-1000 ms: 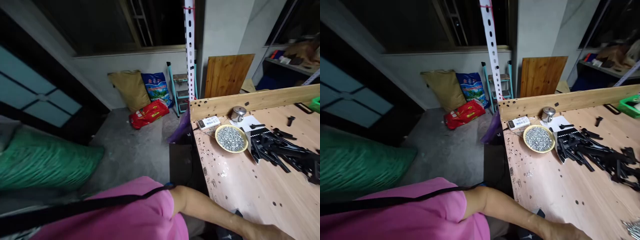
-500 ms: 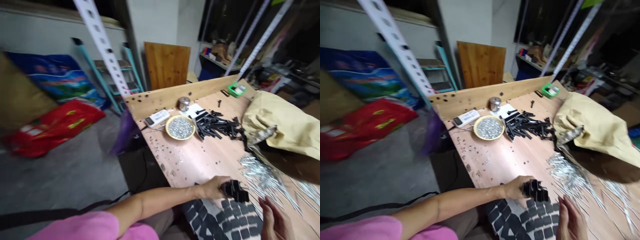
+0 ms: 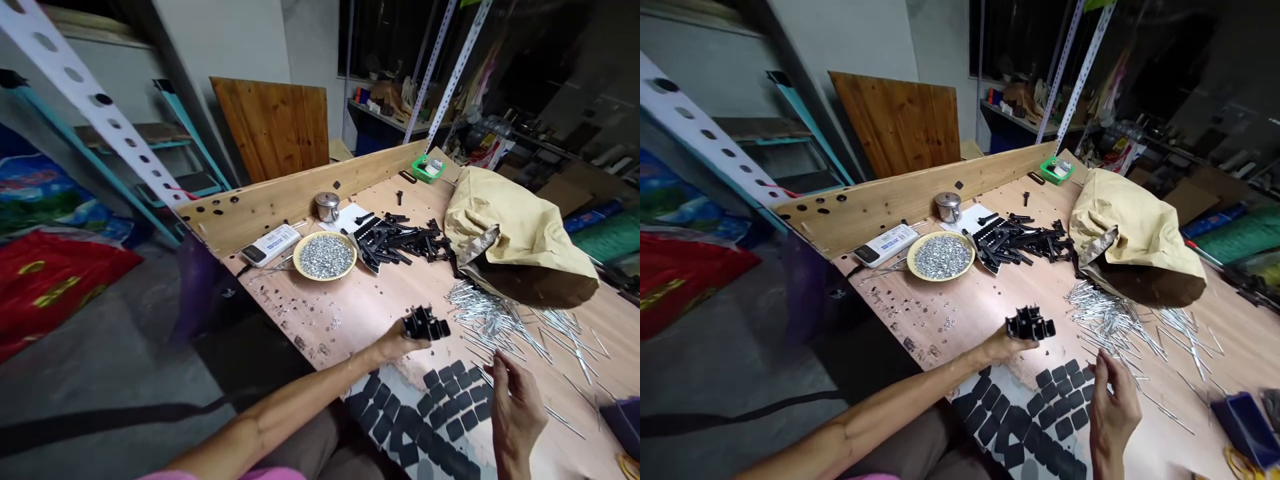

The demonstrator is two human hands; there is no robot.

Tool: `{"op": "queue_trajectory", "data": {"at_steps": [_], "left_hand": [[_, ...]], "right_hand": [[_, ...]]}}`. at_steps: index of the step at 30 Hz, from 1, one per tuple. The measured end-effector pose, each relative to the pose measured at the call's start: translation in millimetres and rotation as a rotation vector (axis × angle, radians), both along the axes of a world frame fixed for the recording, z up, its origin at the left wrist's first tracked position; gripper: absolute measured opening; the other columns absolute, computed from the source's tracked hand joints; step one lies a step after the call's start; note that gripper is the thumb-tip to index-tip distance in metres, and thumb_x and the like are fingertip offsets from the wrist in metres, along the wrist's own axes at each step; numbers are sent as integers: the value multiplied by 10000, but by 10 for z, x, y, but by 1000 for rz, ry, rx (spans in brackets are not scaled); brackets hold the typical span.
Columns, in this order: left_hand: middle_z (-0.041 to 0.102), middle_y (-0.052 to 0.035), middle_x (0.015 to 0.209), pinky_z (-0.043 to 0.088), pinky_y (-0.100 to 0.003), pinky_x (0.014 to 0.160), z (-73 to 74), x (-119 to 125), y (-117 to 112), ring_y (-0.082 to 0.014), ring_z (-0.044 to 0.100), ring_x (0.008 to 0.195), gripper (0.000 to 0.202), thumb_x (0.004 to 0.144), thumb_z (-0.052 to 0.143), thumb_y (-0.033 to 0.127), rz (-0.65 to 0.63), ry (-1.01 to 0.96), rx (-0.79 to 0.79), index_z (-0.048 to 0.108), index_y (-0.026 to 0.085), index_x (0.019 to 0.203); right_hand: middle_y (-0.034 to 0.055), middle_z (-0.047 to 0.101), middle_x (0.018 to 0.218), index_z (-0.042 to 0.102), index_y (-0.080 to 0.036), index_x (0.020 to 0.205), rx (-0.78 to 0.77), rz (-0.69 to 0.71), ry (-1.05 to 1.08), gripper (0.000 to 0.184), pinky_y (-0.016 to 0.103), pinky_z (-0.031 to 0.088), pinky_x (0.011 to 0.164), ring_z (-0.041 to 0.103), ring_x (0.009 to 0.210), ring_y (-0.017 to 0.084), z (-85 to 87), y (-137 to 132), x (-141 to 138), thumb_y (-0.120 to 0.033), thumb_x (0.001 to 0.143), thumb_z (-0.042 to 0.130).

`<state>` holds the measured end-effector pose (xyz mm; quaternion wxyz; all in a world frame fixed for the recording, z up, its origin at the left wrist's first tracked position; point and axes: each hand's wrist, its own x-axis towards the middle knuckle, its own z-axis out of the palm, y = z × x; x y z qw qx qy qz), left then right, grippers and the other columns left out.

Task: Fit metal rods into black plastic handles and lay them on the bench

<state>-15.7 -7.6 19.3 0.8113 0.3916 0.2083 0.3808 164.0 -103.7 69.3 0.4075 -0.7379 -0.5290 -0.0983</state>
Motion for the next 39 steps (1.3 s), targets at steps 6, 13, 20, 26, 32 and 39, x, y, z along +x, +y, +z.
{"op": "queue_trajectory", "data": {"at_steps": [6,13,20,26,32,39], "left_hand": [[679,-42,882,480,-328,835,21,-59,15,-210,618,900,519,492,836,361,-51,78,66,647,133,919],[666,-15,842,441,-339,883,115,-23,14,-180,599,885,572,454,856,261,-119,102,-35,651,146,976],[633,5,681,446,-338,859,55,-6,167,-152,586,759,397,334,858,141,-114,172,-263,682,113,689],[660,6,731,445,-298,823,102,33,47,-145,585,770,425,427,784,44,-142,239,-178,701,129,834],[671,21,772,430,-274,823,134,32,17,-146,581,811,534,463,751,19,-160,176,-99,683,151,976],[684,14,802,442,-271,820,111,63,12,-154,592,831,549,480,740,5,-151,201,-98,682,153,1005]], "right_hand": [[77,669,793,678,-186,833,-587,-5,-465,339,253,422,553,631,682,175,-364,82,586,-334,904,381],[88,635,704,592,-184,620,-766,103,-627,298,292,398,616,623,702,200,-460,263,594,-17,779,404],[39,650,692,579,-176,895,-102,-26,73,316,304,482,560,631,609,190,81,245,206,-468,777,563],[29,684,750,589,-165,850,200,72,556,340,311,547,658,673,648,166,506,205,-518,-392,653,748],[56,701,777,621,-165,813,106,122,499,336,358,540,726,672,733,195,340,260,-478,-426,640,741],[45,695,752,632,-187,754,46,112,353,316,350,524,719,662,727,200,272,248,-409,-474,651,716]]}}
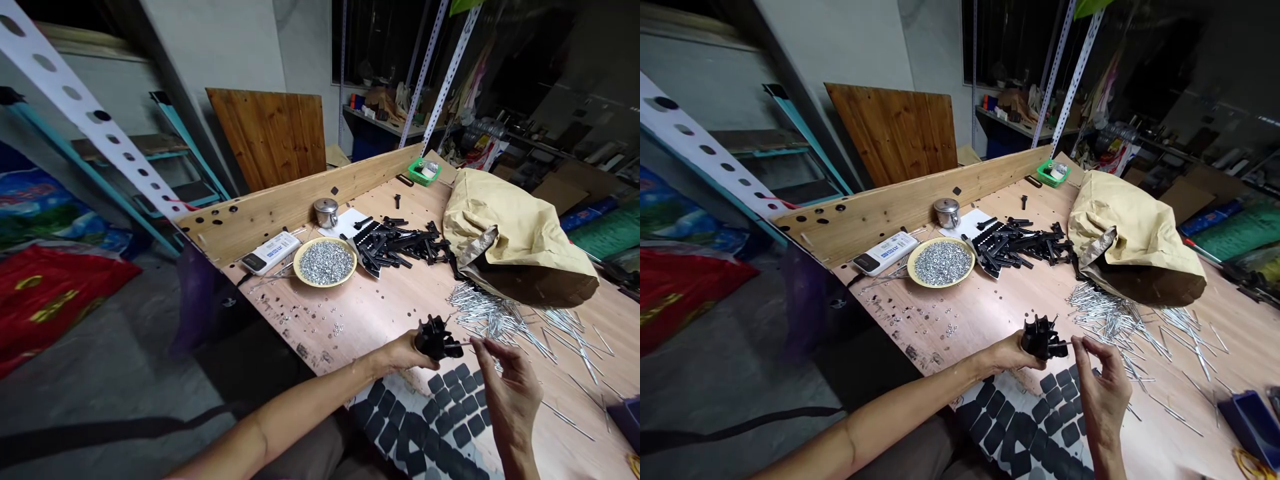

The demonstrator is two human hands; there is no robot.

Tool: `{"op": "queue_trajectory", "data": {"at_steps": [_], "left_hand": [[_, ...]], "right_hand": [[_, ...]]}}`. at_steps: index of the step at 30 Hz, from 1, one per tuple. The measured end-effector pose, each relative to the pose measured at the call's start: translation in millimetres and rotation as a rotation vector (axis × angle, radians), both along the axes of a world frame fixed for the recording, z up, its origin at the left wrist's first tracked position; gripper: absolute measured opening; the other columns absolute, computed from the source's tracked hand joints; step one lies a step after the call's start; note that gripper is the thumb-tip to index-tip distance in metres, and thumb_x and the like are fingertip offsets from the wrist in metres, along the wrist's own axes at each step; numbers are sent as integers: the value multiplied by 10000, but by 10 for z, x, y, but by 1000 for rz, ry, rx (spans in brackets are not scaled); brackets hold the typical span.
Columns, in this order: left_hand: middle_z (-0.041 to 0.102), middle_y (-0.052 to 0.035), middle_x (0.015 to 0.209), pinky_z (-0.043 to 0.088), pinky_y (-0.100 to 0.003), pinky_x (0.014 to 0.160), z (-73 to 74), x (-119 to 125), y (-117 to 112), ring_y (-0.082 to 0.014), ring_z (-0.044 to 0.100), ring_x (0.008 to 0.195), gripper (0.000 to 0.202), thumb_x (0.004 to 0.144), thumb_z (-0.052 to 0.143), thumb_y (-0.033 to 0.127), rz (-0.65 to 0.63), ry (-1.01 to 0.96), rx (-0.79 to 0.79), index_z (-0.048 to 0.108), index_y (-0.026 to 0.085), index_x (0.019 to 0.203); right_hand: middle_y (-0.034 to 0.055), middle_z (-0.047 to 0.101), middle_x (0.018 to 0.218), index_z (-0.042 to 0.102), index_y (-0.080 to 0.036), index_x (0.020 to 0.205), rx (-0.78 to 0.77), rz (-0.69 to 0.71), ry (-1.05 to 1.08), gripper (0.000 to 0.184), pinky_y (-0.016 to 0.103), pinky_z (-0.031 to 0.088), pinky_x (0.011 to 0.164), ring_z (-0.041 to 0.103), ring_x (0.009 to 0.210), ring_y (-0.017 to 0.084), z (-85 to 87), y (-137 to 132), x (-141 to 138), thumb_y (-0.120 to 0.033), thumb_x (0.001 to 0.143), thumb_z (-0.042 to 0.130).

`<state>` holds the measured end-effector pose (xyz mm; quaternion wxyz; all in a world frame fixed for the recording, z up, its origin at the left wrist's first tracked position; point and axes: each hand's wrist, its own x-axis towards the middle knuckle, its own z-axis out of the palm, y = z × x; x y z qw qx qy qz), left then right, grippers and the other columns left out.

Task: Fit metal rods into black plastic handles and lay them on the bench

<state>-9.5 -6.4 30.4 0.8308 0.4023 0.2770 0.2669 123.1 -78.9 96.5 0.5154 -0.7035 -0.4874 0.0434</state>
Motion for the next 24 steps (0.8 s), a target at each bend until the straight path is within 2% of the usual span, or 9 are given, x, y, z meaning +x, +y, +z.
{"op": "queue_trajectory", "data": {"at_steps": [3,6,8,10,14,16,19,21,24], "left_hand": [[693,11,844,438,-290,860,23,27,-4,-163,600,869,522,504,736,10,-14,5,26,684,155,1003],[702,-1,872,427,-327,912,44,3,0,-190,605,926,446,530,744,38,-11,15,71,695,146,960],[703,-19,944,414,-338,944,50,-42,5,-204,596,989,464,548,756,73,-3,-38,79,681,150,1000],[692,-39,1019,410,-334,958,51,-83,5,-211,587,1034,498,551,777,120,10,-106,65,664,153,1035],[668,-69,1095,412,-337,960,46,-76,-33,-221,577,1072,539,569,789,200,-30,-171,83,630,145,1081],[674,-63,1071,417,-341,949,28,-33,-63,-219,584,1054,594,560,790,190,-42,-141,112,600,147,1121],[683,-46,1012,434,-321,908,-36,19,-72,-204,599,1002,560,565,767,149,-44,-115,144,595,142,1098],[683,-41,973,450,-292,856,-97,24,-40,-191,607,953,472,596,727,124,-43,-103,190,605,135,1052],[673,-22,882,457,-255,760,-178,-6,40,-167,606,842,417,617,667,73,9,15,320,601,126,1026]], "right_hand": [[38,692,749,635,-203,735,-19,110,-111,276,341,520,704,657,730,197,24,-3,-39,-474,701,672],[50,695,884,662,-222,821,-56,235,-243,297,370,502,775,641,860,211,67,-22,97,-505,756,602],[60,678,982,669,-224,898,-51,164,-341,332,384,483,810,616,937,219,65,-42,336,-517,787,558],[70,677,941,675,-205,877,-68,21,-463,351,369,483,754,616,878,218,-3,-57,634,-509,824,508],[74,678,755,684,-189,759,-456,29,-870,318,326,435,622,576,685,205,-326,-30,1026,-340,886,436],[86,678,759,677,-191,718,-620,68,-1019,268,326,401,626,565,719,220,-497,19,1049,-175,858,449],[113,663,730,631,-178,615,-648,92,-1072,317,337,371,649,555,747,232,-646,118,1004,-8,784,424],[124,659,739,616,-175,620,-637,100,-1085,330,343,368,656,549,738,230,-648,179,994,6,782,393],[110,655,733,631,-183,771,-574,51,-1054,282,344,379,637,547,688,224,-499,225,983,-144,868,368]]}}
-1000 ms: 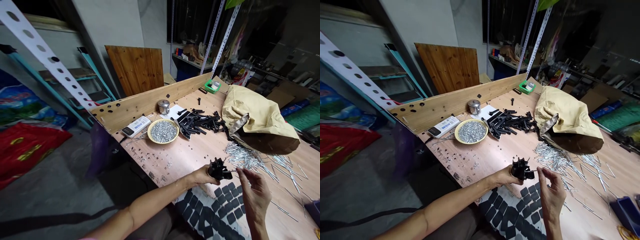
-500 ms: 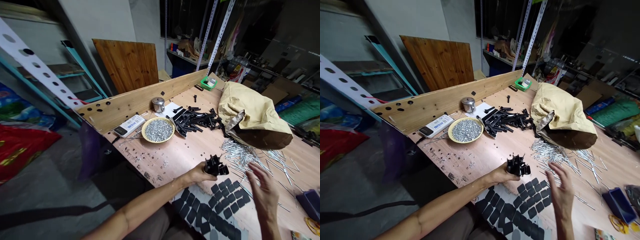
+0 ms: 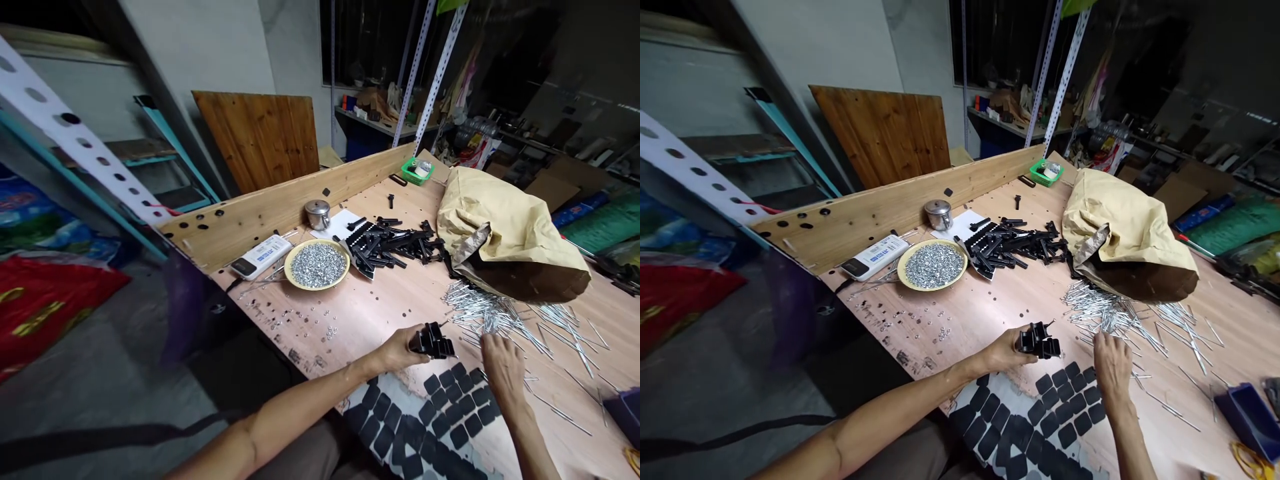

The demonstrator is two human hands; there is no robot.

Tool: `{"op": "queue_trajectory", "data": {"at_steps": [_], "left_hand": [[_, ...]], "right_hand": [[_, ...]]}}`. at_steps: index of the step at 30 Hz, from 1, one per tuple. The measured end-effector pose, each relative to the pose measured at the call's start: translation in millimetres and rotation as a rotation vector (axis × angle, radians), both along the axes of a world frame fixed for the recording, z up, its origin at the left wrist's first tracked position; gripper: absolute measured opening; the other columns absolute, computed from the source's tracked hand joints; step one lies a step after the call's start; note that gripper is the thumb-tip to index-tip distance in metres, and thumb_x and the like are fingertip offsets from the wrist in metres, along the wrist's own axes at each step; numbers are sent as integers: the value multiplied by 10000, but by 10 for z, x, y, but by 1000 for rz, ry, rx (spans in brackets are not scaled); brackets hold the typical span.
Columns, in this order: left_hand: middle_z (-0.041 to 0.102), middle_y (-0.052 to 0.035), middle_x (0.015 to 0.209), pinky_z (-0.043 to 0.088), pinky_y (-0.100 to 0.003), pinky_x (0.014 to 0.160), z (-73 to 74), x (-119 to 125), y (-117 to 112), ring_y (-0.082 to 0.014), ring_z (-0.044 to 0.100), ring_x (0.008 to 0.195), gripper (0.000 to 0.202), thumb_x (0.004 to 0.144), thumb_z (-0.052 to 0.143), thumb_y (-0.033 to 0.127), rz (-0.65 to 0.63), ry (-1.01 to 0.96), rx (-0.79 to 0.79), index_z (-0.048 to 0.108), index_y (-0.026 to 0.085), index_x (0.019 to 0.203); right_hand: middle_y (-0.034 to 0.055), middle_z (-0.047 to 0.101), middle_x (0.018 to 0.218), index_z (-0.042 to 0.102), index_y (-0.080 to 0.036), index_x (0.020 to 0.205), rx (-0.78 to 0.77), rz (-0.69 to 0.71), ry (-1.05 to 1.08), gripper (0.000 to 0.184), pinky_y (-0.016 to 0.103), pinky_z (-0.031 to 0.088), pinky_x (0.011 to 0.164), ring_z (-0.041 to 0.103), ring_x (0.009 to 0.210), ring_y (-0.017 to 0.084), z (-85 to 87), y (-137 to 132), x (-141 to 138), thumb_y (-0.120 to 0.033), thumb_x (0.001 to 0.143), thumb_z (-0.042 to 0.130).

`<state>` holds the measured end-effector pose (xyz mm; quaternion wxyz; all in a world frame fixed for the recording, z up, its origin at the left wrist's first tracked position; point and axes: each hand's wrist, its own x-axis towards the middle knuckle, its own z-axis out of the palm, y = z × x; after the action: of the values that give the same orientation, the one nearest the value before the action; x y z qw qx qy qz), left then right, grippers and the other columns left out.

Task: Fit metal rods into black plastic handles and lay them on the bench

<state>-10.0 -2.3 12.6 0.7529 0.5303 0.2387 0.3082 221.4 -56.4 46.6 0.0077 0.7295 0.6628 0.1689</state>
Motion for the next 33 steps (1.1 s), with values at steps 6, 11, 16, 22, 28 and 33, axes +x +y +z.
{"op": "queue_trajectory", "data": {"at_steps": [6,11,16,22,28,33], "left_hand": [[650,-22,903,434,-244,699,14,-30,75,-185,585,851,397,620,556,17,130,278,325,594,146,993],[649,-35,873,422,-249,692,112,10,36,-187,583,819,273,657,535,48,121,410,494,600,154,901],[653,-22,831,440,-262,698,89,61,25,-196,595,793,230,664,565,84,118,429,464,616,156,876],[683,-72,1011,462,-322,828,75,-17,5,-242,619,951,475,626,688,134,9,-42,42,591,140,1092],[663,-79,1115,425,-378,949,154,-90,12,-262,574,1092,513,591,756,188,36,-157,-141,610,158,1082],[684,-52,1030,436,-354,936,107,-8,-80,-230,609,1007,532,568,759,130,6,-133,-121,612,149,1079]], "right_hand": [[48,627,797,625,-231,853,92,299,489,373,272,442,579,596,663,164,629,-64,-433,-489,903,360],[45,583,776,615,-215,878,-6,412,498,278,263,472,563,594,646,149,824,-30,-767,-368,902,385],[67,615,860,546,-214,991,-72,437,506,210,312,519,612,618,732,182,844,19,-903,-278,864,391],[94,609,1116,441,-236,1186,-12,329,797,363,338,530,779,633,957,200,959,-58,-546,-407,866,458],[58,670,853,649,-206,793,-317,-203,210,224,251,466,546,659,696,173,338,-312,89,-287,863,453],[53,666,879,650,-227,876,-428,-252,24,246,218,377,519,658,759,163,-111,-380,7,-163,883,412]]}}
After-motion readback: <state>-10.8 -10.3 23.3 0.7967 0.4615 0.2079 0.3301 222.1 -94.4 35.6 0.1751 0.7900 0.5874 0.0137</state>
